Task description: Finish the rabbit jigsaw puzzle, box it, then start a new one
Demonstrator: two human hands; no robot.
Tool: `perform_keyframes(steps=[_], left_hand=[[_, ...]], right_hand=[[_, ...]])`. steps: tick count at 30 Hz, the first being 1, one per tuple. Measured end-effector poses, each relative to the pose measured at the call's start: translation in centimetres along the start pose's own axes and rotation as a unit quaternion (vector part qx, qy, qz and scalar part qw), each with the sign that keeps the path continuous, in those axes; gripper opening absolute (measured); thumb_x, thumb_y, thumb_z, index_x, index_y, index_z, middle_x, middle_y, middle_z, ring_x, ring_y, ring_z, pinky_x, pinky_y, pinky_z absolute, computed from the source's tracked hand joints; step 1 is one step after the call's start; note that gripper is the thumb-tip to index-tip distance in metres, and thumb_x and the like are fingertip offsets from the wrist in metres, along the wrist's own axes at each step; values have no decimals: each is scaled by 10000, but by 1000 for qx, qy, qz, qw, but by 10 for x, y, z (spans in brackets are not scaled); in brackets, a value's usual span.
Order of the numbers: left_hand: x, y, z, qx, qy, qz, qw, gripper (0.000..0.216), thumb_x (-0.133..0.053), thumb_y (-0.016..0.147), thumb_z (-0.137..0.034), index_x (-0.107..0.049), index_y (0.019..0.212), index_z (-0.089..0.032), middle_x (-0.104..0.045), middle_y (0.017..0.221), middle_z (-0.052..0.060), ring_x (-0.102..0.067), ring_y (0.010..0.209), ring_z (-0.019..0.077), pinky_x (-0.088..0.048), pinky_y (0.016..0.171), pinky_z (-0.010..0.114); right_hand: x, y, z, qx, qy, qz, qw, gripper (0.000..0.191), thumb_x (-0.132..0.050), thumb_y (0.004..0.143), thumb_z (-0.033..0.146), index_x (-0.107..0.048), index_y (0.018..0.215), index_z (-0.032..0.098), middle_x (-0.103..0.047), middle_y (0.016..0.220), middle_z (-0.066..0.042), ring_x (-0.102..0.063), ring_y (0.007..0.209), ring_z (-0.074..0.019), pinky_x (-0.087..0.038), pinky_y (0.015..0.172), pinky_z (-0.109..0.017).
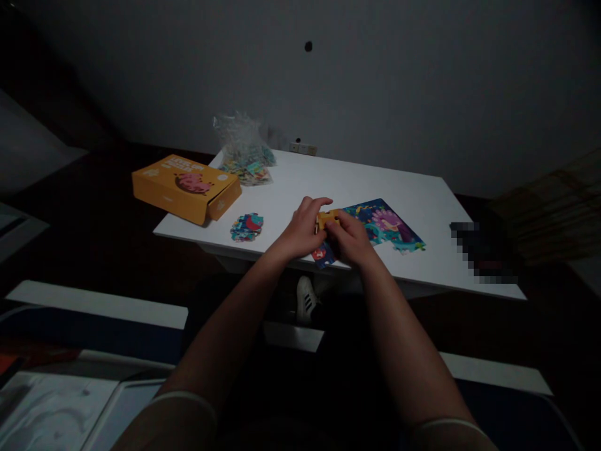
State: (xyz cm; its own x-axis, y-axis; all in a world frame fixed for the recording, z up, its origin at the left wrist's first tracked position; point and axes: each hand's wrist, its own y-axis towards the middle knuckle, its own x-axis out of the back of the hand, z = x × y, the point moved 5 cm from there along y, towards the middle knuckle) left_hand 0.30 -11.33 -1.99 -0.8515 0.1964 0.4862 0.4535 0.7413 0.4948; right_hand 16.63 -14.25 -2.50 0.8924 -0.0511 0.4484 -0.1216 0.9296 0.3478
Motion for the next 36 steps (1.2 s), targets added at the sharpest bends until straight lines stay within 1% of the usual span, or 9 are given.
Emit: perform_keyframes(steps=[3,8,16,19,23,27,30,32,36], left_hand=[[3,1,1,-7,-35,-5,999,702,-607,835,-22,-574,1482,-292,-607,1432,116,-602,1423,326,-516,1252,560],[9,2,-3,-42,-59,17,997,680,-678,809,-146,-600,1477,-247,-646,1453,127,-612,1379,338,-522,1225,529],[3,6,-3,-31,-56,30,998,507,-549,914,-72,-704,1359,-261,-711,1335,98,-671,1298,281,-526,1188,486],[3,6,-1,-23,-31,23,999,480,-528,912,-51,-700,1307,-264,-735,1298,89,-663,1266,282,-525,1178,506],[7,6,3,-9,-17,-21,1000,434,-494,881,-29,-683,1206,-245,-682,1205,81,-645,1197,267,-546,1121,481],[7,5,5,9,-38,-24,999,397,-483,855,0,-672,1106,-241,-639,1148,61,-647,1065,237,-566,1013,431],[9,6,7,26,-30,-51,998,382,-487,854,18,-672,1054,-249,-619,1106,50,-626,1044,239,-551,994,428],[12,7,10,50,-27,-87,995,383,-499,831,32,-669,1022,-252,-595,1065,44,-608,1021,244,-539,977,428],[17,7,15,84,-39,-128,987,368,-516,804,37,-665,972,-255,-564,997,33,-588,970,246,-525,949,430]], right_hand=[[3,1,-2,5,13,-16,1000,192,-586,1091,464,-618,989,305,-700,977,-28,-660,910,-265,-519,823,-416],[-5,5,9,79,-2,46,996,133,-673,1068,422,-704,1047,294,-741,1090,-45,-687,1025,-277,-557,961,-462],[-5,9,-14,-49,-2,-70,996,326,-884,840,296,-660,1077,285,-812,1007,-39,-770,883,-257,-594,808,-413],[0,8,-6,-32,-92,-99,990,251,-872,878,372,-687,1019,278,-803,937,-41,-748,813,-259,-559,763,-412],[6,-3,20,48,-189,-120,973,145,-678,1027,397,-725,988,265,-795,926,-84,-751,858,-298,-575,827,-463],[-12,-32,39,126,-248,17,960,409,-698,1052,475,-741,1378,232,-811,1375,-168,-744,1290,-400,-584,1117,-593],[-30,-53,39,111,-324,102,934,818,-813,1001,581,-571,1692,218,-582,1755,-195,-523,1634,-467,-452,1322,-686],[-37,-60,37,93,-379,116,913,827,-823,1021,532,-547,1735,222,-510,1817,-185,-444,1698,-470,-401,1365,-707],[-40,-64,32,122,-383,116,908,609,-782,1084,392,-651,1665,263,-619,1739,-127,-530,1659,-409,-433,1366,-662]])
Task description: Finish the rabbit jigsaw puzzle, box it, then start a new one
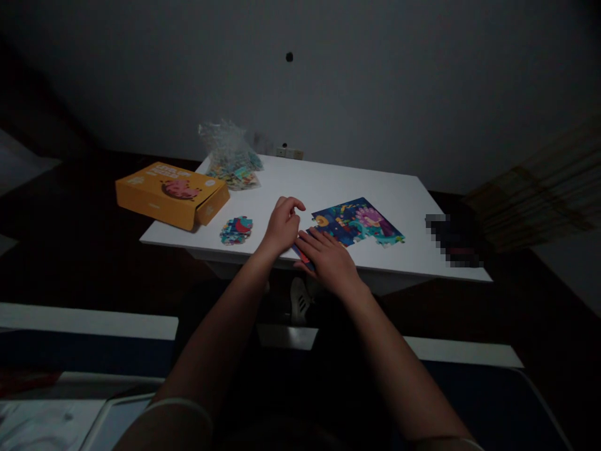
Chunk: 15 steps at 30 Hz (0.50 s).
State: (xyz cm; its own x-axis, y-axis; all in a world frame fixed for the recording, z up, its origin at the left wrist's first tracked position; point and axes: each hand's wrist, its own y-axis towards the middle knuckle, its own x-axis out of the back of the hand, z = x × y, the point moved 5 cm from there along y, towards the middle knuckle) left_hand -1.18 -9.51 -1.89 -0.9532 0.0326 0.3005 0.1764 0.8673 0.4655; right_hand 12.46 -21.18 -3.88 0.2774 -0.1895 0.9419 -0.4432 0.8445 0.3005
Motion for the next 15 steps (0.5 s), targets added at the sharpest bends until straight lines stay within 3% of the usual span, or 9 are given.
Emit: perform_keyframes(steps=[3,6,12,15], left_hand=[[1,1,3,3,-2,-6,1000,352,-518,811,26,-667,963,-254,-567,990,34,-586,968,249,-526,958,439],[2,2,5,7,-6,-15,1000,330,-521,823,6,-667,966,-254,-568,996,38,-584,969,256,-530,958,453],[2,0,-3,-11,-14,-4,1000,259,-540,924,-83,-677,1049,-264,-618,1073,49,-604,1058,260,-531,1034,458],[2,-3,-7,-32,-18,19,999,299,-585,926,-139,-670,1182,-269,-644,1212,71,-602,1144,272,-525,1093,465]], right_hand=[[3,-6,-6,1,82,-61,995,408,-743,1105,343,-774,1512,322,-758,1587,-84,-656,1556,-370,-499,1321,-623],[8,-11,-17,-75,175,-129,973,279,-655,1140,392,-851,1330,335,-870,1360,-84,-822,1295,-360,-647,1111,-550],[22,9,-44,-243,317,-206,893,371,-645,1093,548,-880,1101,260,-894,1023,-94,-845,931,-330,-654,823,-460],[27,31,-51,-253,314,-212,890,353,-685,1051,537,-888,1020,249,-884,954,-98,-827,875,-314,-626,796,-450]])
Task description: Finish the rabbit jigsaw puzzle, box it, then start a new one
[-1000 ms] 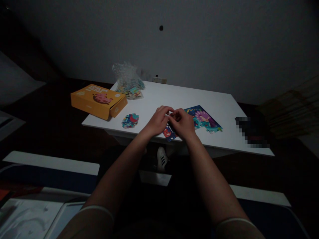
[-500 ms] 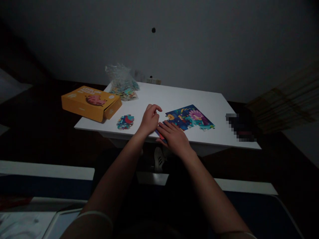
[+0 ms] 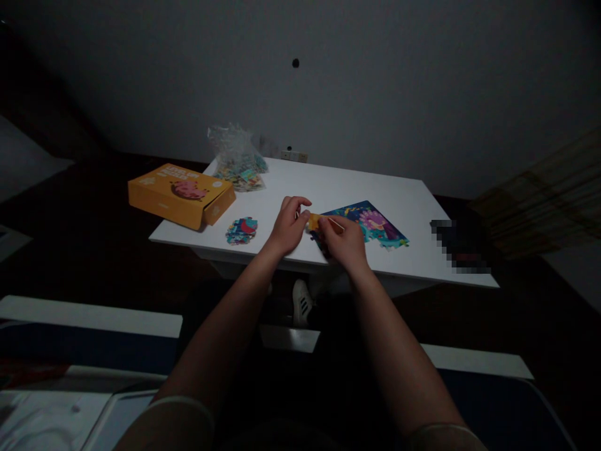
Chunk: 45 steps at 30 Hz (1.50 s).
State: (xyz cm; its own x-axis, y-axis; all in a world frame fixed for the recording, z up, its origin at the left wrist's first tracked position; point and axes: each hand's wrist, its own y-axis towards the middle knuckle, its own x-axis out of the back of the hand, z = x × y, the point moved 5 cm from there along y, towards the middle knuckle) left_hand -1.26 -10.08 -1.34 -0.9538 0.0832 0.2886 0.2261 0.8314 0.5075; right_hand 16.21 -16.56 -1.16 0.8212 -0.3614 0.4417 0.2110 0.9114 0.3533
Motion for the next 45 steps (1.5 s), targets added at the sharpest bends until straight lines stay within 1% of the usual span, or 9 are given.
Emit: perform_keyframes(steps=[5,12,19,24,27,31,37,39,45], left_hand=[[-2,-2,5,-9,-6,35,999,631,-659,752,-98,-596,1359,-258,-591,1400,111,-569,1314,307,-490,1201,498],[-9,-3,6,0,11,62,998,652,-641,774,-18,-592,1370,-279,-579,1398,100,-578,1330,295,-487,1229,511],[-3,-3,9,24,-3,18,1000,609,-570,852,34,-631,1362,-294,-613,1409,99,-606,1347,279,-505,1254,518],[-2,-3,18,89,-45,-48,994,488,-550,964,-21,-656,1360,-287,-660,1433,107,-661,1302,277,-598,1168,529],[-6,-4,21,123,-100,-33,987,497,-603,996,-85,-621,1452,-280,-693,1457,118,-704,1250,281,-678,1028,488],[-10,-3,24,156,-131,-18,979,513,-664,1000,-137,-618,1484,-301,-727,1459,117,-756,1100,264,-709,801,404],[-12,2,31,127,-150,-30,980,387,-684,1011,-130,-663,1379,-246,-788,1405,118,-768,1276,242,-639,1137,467],[-12,2,32,132,-167,-28,977,375,-689,1014,-146,-666,1377,-237,-789,1425,124,-776,1280,243,-639,1145,467],[-12,-5,29,199,-194,-4,961,445,-648,1082,-309,-643,1527,-308,-758,1454,122,-795,826,205,-703,679,373]], right_hand=[[-13,12,3,32,17,-2,999,321,-713,1035,522,-895,1017,258,-900,1046,-106,-835,969,-328,-622,881,-483],[-21,5,-2,50,62,55,995,316,-673,1060,504,-857,1129,256,-884,1068,-95,-819,905,-284,-655,823,-445],[-10,5,-13,6,95,-65,993,331,-686,1060,538,-814,1183,259,-865,1119,-93,-834,888,-269,-685,800,-418],[-8,-2,-23,-52,125,-91,987,417,-636,1100,626,-793,1296,293,-823,964,-62,-737,639,-227,-623,564,-382],[-5,-3,-10,31,100,-85,991,305,-738,1049,515,-860,1220,294,-851,1068,-82,-812,895,-277,-699,818,-475],[0,-2,4,107,60,-92,988,164,-767,993,383,-887,1075,307,-874,1159,-87,-805,1141,-311,-647,1085,-570],[5,-3,5,139,71,-91,984,198,-673,965,267,-855,1030,309,-875,1148,-80,-805,1144,-306,-632,1089,-580],[5,-5,6,156,76,-82,981,213,-656,976,256,-847,1051,313,-871,1161,-82,-803,1162,-310,-629,1096,-583],[-4,-7,11,194,18,-44,980,310,-640,932,178,-835,1128,318,-845,1316,-89,-771,1285,-310,-601,1172,-607]])
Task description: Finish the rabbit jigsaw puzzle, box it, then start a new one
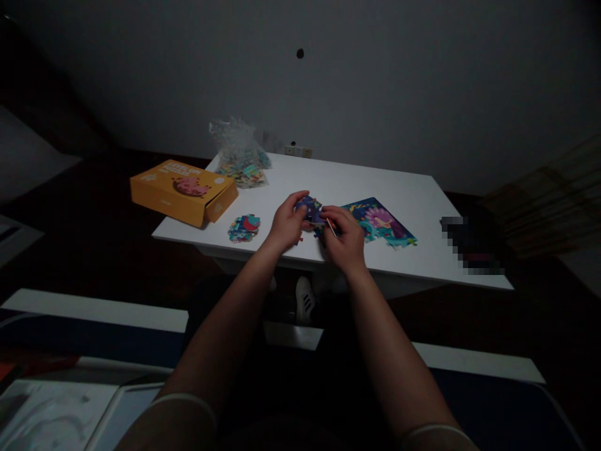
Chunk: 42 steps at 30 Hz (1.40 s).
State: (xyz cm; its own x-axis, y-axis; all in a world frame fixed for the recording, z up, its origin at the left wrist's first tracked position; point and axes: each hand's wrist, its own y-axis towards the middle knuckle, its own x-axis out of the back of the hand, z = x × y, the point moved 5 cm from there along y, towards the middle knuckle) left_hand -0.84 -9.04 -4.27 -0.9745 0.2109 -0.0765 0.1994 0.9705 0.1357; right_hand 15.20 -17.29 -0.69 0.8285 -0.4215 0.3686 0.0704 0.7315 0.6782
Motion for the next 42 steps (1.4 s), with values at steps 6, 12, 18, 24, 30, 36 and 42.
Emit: perform_keyframes(steps=[6,12,18,24,30,36,42], left_hand=[[0,-1,-4,-50,37,29,998,612,-801,969,-297,-631,1556,-299,-746,1465,127,-788,1144,305,-739,829,424],[-3,-3,-9,-57,41,27,997,604,-721,952,-129,-628,1531,-275,-732,1496,135,-755,1243,306,-742,863,408],[-4,-8,-18,-49,41,23,998,576,-670,984,-84,-620,1530,-261,-728,1515,133,-739,1295,294,-743,922,392],[-6,-8,-17,-50,32,41,997,559,-646,1003,-116,-596,1544,-247,-705,1538,150,-755,1234,293,-740,807,365],[-7,-11,-18,-39,58,79,994,444,-589,1074,-199,-605,1514,-257,-735,1454,130,-770,1072,248,-698,773,363],[-11,-9,-22,-123,117,120,978,283,-677,1024,-227,-653,1306,-240,-764,1339,92,-722,1230,260,-598,1130,459],[-16,-7,-26,-164,110,143,970,172,-558,1055,-337,-663,1158,-248,-753,1211,94,-706,1181,270,-563,1128,478]], right_hand=[[-7,-1,-5,-18,7,44,999,334,-661,965,193,-835,1220,322,-788,1487,-86,-710,1431,-308,-521,1286,-622],[-2,2,-10,-45,1,-6,999,276,-558,1088,247,-748,1279,307,-752,1428,-138,-679,1391,-324,-518,1246,-605],[-12,1,-28,-68,-47,41,996,483,-639,1046,375,-636,1514,256,-673,1332,-154,-670,1194,-348,-586,1109,-602],[-16,-1,-33,-29,-41,73,996,587,-478,1088,271,-566,1668,285,-651,1284,-134,-661,1244,-339,-582,1170,-644],[-17,-1,-35,-94,13,34,995,590,-707,1043,356,-604,1617,271,-687,1434,-179,-733,1177,-326,-686,1021,-555],[-17,0,-39,-165,49,3,985,515,-842,899,391,-730,1374,225,-777,1177,-114,-729,878,-239,-651,769,-409],[-17,6,-31,-169,39,25,984,396,-861,877,446,-789,1201,230,-824,1036,-92,-737,874,-257,-613,820,-429]])
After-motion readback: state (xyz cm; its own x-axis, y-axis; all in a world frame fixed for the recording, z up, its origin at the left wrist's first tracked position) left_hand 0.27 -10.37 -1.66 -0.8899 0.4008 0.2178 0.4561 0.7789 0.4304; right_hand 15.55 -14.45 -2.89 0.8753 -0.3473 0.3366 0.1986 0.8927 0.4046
